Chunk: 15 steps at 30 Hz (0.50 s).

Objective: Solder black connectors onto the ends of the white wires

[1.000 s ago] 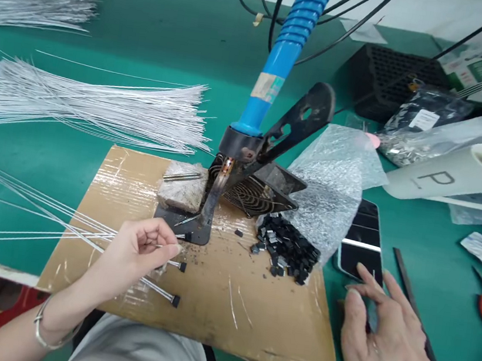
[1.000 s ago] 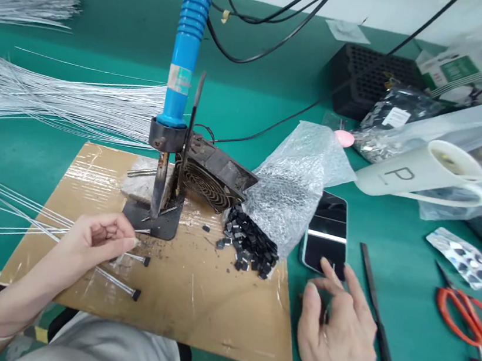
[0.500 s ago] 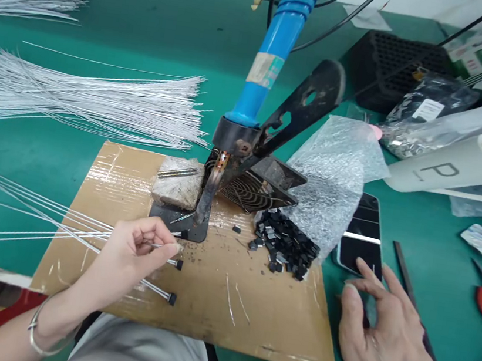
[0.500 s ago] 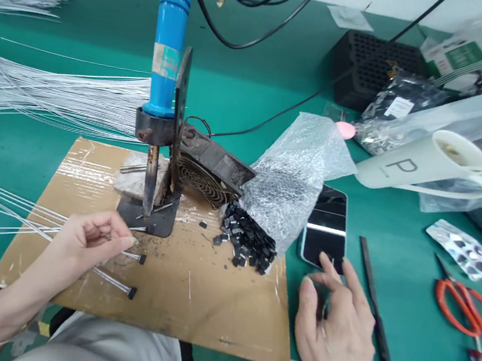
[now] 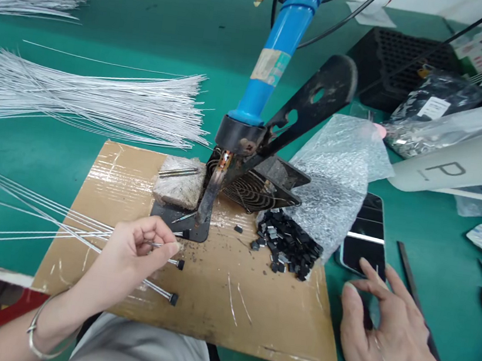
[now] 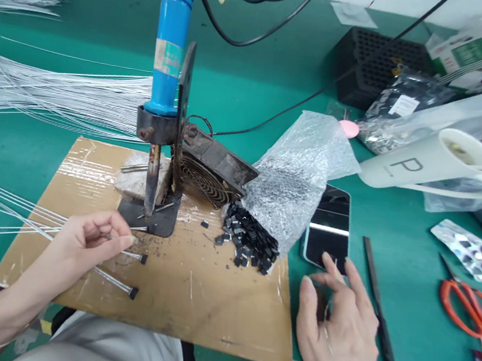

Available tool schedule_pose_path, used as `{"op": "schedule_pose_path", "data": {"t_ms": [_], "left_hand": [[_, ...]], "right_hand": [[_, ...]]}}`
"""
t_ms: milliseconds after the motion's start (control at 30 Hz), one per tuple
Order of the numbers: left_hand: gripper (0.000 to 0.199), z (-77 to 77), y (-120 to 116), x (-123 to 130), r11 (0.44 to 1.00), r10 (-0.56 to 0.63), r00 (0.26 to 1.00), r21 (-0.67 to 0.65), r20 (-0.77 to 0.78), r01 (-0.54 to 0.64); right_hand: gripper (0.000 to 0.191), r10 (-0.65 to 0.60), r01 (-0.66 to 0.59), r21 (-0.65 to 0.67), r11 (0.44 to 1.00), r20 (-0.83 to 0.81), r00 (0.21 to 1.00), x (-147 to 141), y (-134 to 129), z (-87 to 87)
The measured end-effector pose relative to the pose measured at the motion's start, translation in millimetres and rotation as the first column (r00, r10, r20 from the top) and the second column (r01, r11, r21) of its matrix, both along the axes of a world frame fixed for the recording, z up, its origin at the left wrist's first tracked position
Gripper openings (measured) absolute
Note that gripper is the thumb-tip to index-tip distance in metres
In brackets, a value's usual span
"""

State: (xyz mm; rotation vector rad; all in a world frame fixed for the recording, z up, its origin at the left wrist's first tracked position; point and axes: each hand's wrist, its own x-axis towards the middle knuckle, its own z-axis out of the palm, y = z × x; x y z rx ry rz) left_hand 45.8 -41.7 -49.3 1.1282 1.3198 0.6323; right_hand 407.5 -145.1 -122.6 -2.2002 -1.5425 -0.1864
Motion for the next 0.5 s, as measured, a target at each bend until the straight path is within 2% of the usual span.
{"op": "schedule_pose_path", "data": {"t_ms": [300, 500], "left_hand": [[0.022, -4.6, -2.7, 1.1, 0.999, 0.001, 0.999, -0.037, -0.039, -0.003], [0.023, -5.8, -5.0, 3.0, 1.0, 0.024, 0.999, -0.004, -0.031, -0.024]], "right_hand": [[0.028, 0.025, -0.025, 0.012, 1.0, 0.035, 0.999, -1.5, 1.0, 2.2], [0.029, 0.011, -0.011, 0.012, 1.0, 0.019, 1.0, -1.0, 1.8, 1.3]]}}
